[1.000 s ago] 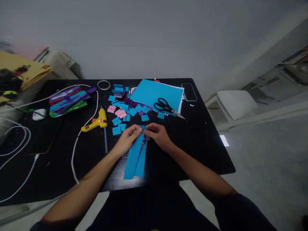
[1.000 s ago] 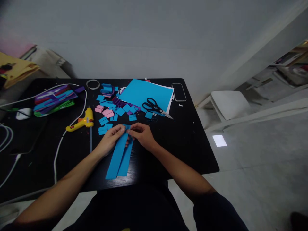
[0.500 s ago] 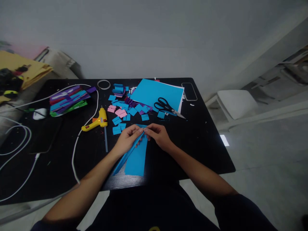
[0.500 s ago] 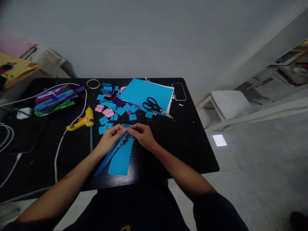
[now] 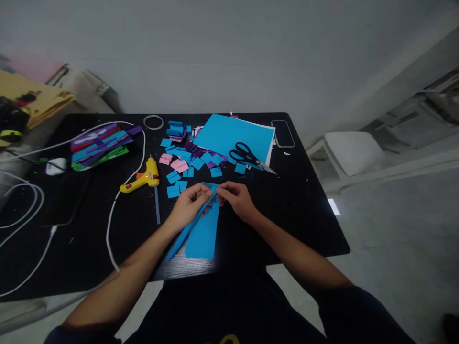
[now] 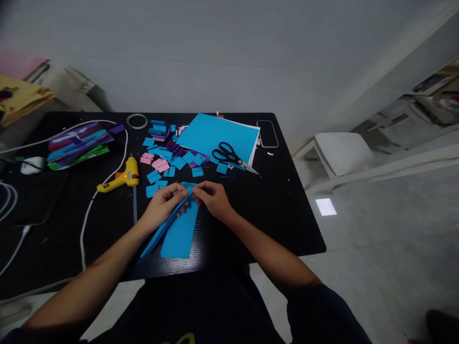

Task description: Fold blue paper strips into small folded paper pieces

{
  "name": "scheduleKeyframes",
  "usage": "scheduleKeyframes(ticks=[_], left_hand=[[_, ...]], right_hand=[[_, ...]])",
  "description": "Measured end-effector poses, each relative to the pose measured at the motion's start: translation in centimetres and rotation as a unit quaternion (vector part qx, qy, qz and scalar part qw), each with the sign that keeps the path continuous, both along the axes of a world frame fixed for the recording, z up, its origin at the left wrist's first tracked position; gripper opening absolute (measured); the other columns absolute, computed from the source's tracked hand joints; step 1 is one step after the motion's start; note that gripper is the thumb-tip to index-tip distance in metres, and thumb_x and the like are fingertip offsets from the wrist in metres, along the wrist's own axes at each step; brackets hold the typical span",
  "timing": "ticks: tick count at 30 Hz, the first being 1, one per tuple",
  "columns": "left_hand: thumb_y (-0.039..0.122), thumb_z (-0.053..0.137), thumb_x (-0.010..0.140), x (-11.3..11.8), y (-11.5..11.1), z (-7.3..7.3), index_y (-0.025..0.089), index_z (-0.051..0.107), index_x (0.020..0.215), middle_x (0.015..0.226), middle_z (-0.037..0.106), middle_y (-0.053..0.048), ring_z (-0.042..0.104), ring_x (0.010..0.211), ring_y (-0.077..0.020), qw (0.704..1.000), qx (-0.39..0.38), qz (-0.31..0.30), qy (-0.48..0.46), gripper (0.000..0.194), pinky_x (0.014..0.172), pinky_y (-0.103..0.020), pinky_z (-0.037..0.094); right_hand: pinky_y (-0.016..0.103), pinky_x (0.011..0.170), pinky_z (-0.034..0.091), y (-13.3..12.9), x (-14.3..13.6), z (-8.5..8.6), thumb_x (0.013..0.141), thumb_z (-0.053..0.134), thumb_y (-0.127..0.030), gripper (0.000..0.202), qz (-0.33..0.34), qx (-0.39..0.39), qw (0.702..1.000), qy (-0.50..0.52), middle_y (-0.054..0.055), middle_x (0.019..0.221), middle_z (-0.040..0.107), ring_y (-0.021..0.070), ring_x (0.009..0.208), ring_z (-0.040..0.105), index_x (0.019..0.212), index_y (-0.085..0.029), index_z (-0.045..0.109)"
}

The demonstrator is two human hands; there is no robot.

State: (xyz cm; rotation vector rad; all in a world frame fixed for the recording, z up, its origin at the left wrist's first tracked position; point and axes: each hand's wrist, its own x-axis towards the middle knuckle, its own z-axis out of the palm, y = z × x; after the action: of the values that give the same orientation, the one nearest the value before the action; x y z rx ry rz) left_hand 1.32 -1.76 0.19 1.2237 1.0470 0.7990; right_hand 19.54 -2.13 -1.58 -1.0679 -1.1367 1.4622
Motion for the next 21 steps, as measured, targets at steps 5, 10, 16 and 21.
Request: scheduleKeyframes(ticks=[5, 10, 16, 21], left_hand=[[0.058, 0.077, 0.083, 0.14, 0.01, 0.02, 0.016, 0.064, 0.080, 0.063, 0.065, 0.000, 0.059, 0.047, -0.0107, 1.000, 0.003, 0.010, -0.003, 0.044, 0.042, -0.020, 0.047], [0.055, 0.079, 0.082, 0.09, 0.04, -0.01, 0.016, 0.063, 0.079, 0.062, 0.066, 0.000, 0.058, 0.045, -0.0105, 1.000, 0.004, 0.007, -0.007, 0.042, 0.043, -0.021, 0.048], [0.055, 0.078, 0.083, 0.09, 0.19, 0.01, 0.015, 0.066, 0.079, 0.068, 0.070, -0.003, 0.067, 0.056, -0.0146, 1.000, 0.010, -0.006, -0.017, 0.042, 0.051, -0.025, 0.056], [0.055, 0.080, 0.082, 0.17, 0.18, -0.13, 0.016, 0.066, 0.079, 0.067, 0.071, -0.003, 0.067, 0.054, -0.0149, 1.000, 0.009, 0.011, -0.020, 0.042, 0.051, -0.025, 0.056]], right_hand=[[0.030, 0.058, 0.049, -0.04, 0.00, -0.09, 0.082, 0.077, -0.046, 0.028, 0.000, -0.002, 1.000, 0.007, 0.000, 0.067, 0.068, 0.0138, 0.056, 0.060, 0.075, -0.020, 0.073], [0.029, 0.058, 0.050, -0.19, -0.06, -0.12, 0.081, 0.078, -0.048, 0.029, -0.001, -0.009, 1.000, 0.000, -0.001, 0.065, 0.067, 0.0136, 0.056, 0.059, 0.073, -0.020, 0.072], [0.029, 0.058, 0.050, -0.23, -0.14, -0.39, 0.080, 0.078, -0.047, 0.029, -0.002, -0.003, 1.000, 0.003, 0.000, 0.066, 0.067, 0.0134, 0.055, 0.059, 0.073, -0.020, 0.072], [0.029, 0.058, 0.051, -0.28, -0.15, -0.31, 0.081, 0.077, -0.046, 0.027, -0.009, -0.002, 1.000, -0.015, 0.000, 0.066, 0.068, 0.0134, 0.056, 0.059, 0.074, -0.020, 0.073]])
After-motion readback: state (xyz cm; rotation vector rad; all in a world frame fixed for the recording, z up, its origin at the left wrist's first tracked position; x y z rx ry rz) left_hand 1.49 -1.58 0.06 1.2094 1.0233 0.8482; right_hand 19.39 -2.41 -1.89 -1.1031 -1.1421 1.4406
